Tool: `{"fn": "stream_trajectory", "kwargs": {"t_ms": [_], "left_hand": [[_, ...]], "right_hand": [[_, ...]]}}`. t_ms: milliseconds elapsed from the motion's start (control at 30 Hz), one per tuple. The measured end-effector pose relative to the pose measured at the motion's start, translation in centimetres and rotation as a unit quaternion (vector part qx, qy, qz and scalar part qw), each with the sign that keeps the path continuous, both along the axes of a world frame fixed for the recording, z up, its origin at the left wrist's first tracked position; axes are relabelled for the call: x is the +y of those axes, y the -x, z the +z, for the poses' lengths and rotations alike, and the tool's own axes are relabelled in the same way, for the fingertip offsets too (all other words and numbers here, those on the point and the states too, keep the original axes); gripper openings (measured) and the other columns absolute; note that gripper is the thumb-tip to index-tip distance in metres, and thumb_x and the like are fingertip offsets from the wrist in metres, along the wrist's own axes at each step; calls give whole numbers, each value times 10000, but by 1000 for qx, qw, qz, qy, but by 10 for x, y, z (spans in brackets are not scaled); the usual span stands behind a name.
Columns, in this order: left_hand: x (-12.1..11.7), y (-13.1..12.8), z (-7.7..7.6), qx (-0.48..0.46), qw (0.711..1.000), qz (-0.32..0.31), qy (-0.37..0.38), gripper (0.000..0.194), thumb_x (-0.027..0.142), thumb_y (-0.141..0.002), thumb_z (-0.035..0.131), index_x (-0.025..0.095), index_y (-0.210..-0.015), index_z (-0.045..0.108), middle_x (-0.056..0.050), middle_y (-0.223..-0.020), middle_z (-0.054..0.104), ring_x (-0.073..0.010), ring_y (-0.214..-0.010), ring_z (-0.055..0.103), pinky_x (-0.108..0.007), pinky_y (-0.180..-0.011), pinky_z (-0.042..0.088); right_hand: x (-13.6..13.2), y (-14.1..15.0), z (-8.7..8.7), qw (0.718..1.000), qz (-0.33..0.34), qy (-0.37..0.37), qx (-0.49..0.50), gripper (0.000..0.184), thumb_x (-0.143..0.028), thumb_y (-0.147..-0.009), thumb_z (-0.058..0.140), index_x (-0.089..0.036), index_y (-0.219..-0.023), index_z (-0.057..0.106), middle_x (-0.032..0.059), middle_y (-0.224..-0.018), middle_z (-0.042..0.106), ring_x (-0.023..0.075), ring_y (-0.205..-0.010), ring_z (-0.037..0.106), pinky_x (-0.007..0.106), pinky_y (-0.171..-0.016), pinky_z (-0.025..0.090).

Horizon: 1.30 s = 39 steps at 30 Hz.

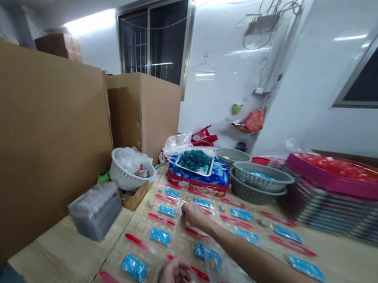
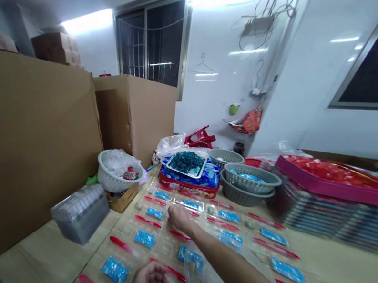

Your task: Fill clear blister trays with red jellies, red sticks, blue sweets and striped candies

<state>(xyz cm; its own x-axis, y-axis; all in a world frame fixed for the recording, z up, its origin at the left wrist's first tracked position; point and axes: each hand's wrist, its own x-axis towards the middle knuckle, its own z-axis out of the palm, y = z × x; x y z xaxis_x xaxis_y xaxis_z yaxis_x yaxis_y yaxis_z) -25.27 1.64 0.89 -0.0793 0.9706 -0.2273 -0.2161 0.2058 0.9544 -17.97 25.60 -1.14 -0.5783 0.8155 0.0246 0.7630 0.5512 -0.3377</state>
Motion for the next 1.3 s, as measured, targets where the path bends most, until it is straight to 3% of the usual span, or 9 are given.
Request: {"fn": "stream_trajectory", "kwargs": {"t_ms": [200,400,633,733,867,1000,1167,1300], "left_hand": [[-2,-7,1,11,1000,0,-4,270,277,-576,588,145,-794,497,25,-669,547,-96,-467,524,-204,-383,394],[1,-25,8,18,1000,-12,-13,266,292,-580,610,145,-773,501,30,-654,535,-94,-470,531,-197,-387,393],[7,-78,21,49,998,-46,-16,260,277,-596,612,147,-790,498,43,-640,510,-73,-440,499,-178,-369,371],[10,-103,24,84,994,-68,-16,233,262,-610,616,142,-783,517,33,-652,516,-72,-446,490,-186,-380,383],[12,-126,20,156,983,-89,-24,203,252,-639,626,141,-796,560,9,-683,541,-106,-526,527,-203,-430,409],[12,-135,13,280,953,-100,-50,160,258,-691,610,155,-814,599,-6,-708,577,-126,-621,543,-220,-550,425],[17,-141,4,464,876,-101,-88,134,251,-741,562,181,-842,615,-53,-833,621,-188,-769,562,-287,-709,422],[25,-149,4,517,837,-154,-93,136,241,-759,529,178,-828,628,-81,-881,620,-223,-846,570,-306,-740,409]], "right_hand": [[-1,-5,3,1000,7,-13,6,202,-43,-642,525,-122,-733,687,103,-811,696,197,-793,615,235,-664,386],[-10,-48,31,996,9,15,92,232,-76,-705,458,-118,-688,685,34,-655,662,149,-665,595,207,-600,389],[-74,-152,63,987,37,73,137,173,-149,-680,513,-138,-714,682,24,-641,650,131,-579,546,203,-536,374],[-109,-188,66,990,69,101,71,204,-139,-619,551,-154,-769,689,22,-681,659,138,-609,544,205,-540,357],[-145,-213,60,991,80,105,22,259,-125,-597,542,-174,-807,685,37,-765,676,159,-696,565,216,-581,360],[-156,-223,45,993,71,87,36,209,-152,-649,534,-188,-806,667,44,-814,670,170,-750,579,235,-629,369],[-154,-229,30,989,109,78,65,172,-206,-711,562,-193,-857,653,64,-909,656,198,-885,588,259,-742,397],[-153,-232,23,983,145,91,68,197,-223,-786,520,-174,-929,648,116,-1031,638,240,-979,580,309,-843,406]]}}
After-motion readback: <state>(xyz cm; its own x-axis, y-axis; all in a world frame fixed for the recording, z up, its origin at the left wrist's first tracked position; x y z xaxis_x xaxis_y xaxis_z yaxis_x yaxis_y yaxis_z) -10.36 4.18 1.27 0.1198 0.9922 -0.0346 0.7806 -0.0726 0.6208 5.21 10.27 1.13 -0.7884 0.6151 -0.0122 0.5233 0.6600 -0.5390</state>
